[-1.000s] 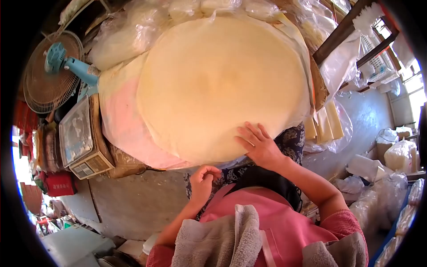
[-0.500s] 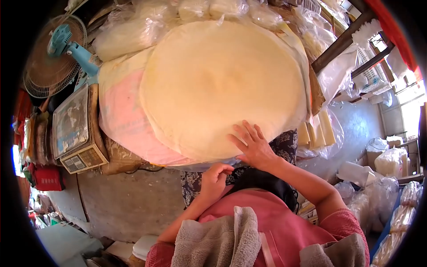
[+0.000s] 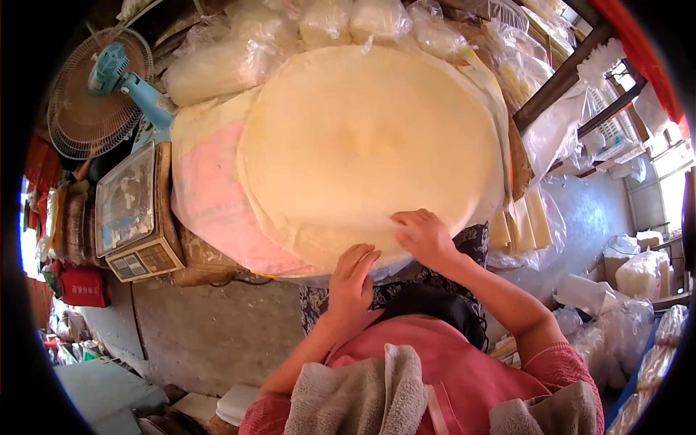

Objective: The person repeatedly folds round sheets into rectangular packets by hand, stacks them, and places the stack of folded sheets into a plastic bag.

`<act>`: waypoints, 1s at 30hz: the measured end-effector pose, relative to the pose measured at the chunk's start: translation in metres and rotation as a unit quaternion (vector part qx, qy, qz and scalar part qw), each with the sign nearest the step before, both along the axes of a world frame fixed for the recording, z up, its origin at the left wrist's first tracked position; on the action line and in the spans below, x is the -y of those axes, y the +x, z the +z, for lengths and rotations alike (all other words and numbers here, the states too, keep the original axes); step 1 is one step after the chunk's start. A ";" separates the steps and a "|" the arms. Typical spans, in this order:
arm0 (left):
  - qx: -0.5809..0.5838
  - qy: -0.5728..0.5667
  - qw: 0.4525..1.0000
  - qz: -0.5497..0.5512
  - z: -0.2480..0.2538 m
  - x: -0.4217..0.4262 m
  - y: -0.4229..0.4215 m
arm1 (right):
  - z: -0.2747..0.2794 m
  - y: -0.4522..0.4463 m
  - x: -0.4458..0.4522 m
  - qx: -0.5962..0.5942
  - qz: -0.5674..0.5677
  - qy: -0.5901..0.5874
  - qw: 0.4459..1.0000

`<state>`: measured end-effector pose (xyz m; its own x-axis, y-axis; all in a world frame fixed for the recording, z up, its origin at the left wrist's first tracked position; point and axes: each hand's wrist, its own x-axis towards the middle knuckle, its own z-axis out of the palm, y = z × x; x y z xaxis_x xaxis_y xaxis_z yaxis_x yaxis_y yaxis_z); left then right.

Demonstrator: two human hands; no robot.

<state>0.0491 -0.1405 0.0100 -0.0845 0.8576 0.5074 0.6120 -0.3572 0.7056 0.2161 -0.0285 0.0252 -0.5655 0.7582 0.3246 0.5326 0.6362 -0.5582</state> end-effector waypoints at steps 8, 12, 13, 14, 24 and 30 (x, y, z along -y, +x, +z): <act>-0.225 -0.065 0.972 -0.009 -0.011 -0.012 0.000 | 0.008 -0.001 -0.118 -0.022 -0.140 -0.116 0.983; -0.219 -0.059 0.974 -0.012 -0.007 -0.016 0.001 | 0.155 -0.006 -0.154 -0.098 -0.209 0.075 0.970; -0.215 -0.063 0.974 -0.006 -0.007 -0.018 0.003 | 0.182 -0.010 -0.138 -0.115 -0.177 0.169 0.963; -0.211 -0.068 0.975 -0.002 -0.006 -0.019 0.005 | 0.192 -0.012 -0.126 -0.130 -0.144 0.260 0.946; -0.100 -0.086 0.991 -0.019 0.012 -0.101 0.021 | 0.118 -0.004 -0.064 0.071 0.097 -0.083 0.989; -0.293 -0.089 0.952 0.005 -0.036 -0.111 0.036 | 0.136 0.000 -0.163 0.112 0.064 -0.151 0.980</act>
<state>0.0852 -0.0294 -0.0260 0.1601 0.9347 0.3173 0.9216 -0.2567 0.2912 0.2166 0.1347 0.1616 -0.6940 0.7185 -0.0463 0.5896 0.5302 -0.6093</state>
